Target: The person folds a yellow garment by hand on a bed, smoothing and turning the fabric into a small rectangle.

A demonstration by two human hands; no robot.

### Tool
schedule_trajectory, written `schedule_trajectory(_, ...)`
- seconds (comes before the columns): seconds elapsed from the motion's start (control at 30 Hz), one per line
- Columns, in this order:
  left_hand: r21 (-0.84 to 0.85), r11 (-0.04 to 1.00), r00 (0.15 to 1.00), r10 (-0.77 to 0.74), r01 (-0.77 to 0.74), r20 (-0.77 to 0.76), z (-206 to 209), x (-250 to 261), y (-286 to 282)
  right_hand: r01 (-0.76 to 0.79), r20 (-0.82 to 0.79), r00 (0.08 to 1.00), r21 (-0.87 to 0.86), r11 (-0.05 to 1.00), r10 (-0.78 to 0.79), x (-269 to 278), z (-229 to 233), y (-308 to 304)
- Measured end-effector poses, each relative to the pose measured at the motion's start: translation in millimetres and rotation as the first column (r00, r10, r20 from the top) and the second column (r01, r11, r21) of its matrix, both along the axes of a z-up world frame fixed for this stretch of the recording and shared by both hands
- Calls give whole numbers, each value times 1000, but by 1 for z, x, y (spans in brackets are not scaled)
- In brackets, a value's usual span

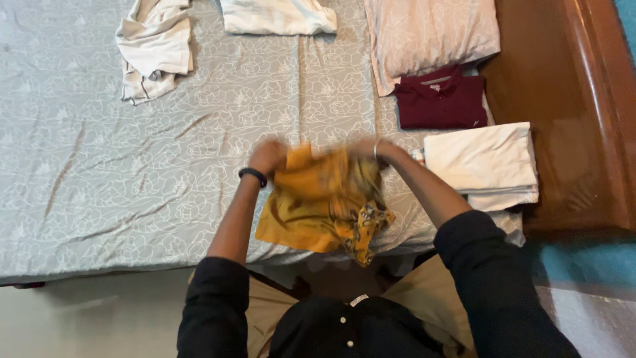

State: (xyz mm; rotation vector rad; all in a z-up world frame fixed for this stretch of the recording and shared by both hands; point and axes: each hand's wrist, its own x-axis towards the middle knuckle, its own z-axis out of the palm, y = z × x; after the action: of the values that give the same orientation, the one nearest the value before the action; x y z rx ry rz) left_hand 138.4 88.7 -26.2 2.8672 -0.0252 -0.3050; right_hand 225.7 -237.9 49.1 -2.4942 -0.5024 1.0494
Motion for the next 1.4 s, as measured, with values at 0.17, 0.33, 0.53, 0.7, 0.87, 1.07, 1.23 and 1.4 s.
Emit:
schedule_trajectory(0.17, -973, 217, 731, 652, 74, 201, 67, 38, 25, 173, 405, 523, 811, 558, -750, 57, 63, -8)
schedule_trajectory(0.33, -532, 827, 744, 470, -182, 475, -22, 5, -1, 320, 437, 590, 645, 694, -678, 0, 26, -21)
schedule_trajectory(0.53, -350, 803, 789, 572, -483, 224, -72, -51, -59, 565, 328, 740, 170, 808, -587, -37, -88, -60)
schedule_trajectory(0.7, -501, 672, 790, 612, -545, -39, -50, -51, -70, 626, 393, 598, 315, 713, -699, -34, -129, -67)
schedule_trajectory(0.87, -532, 702, 793, 603, -473, 90, -82, -54, -41, 566, 73, 695, 558, 607, -715, -15, -161, -68)
schedule_trajectory(1.07, -903, 123, 126, 989, -411, 78, -94, -101, 42, 710, 129, 609, 350, 611, -782, -10, -162, -78)
schedule_trajectory(1.23, -954, 160, 274, 958, -254, 87, -92, -115, 48, 648, 2, 587, 597, 472, -809, -7, -149, -59)
schedule_trajectory(1.4, -994, 1, 505, 861, 107, 55, -92, -108, 39, 605, -162, 635, 712, 356, -755, -12, -144, -38)
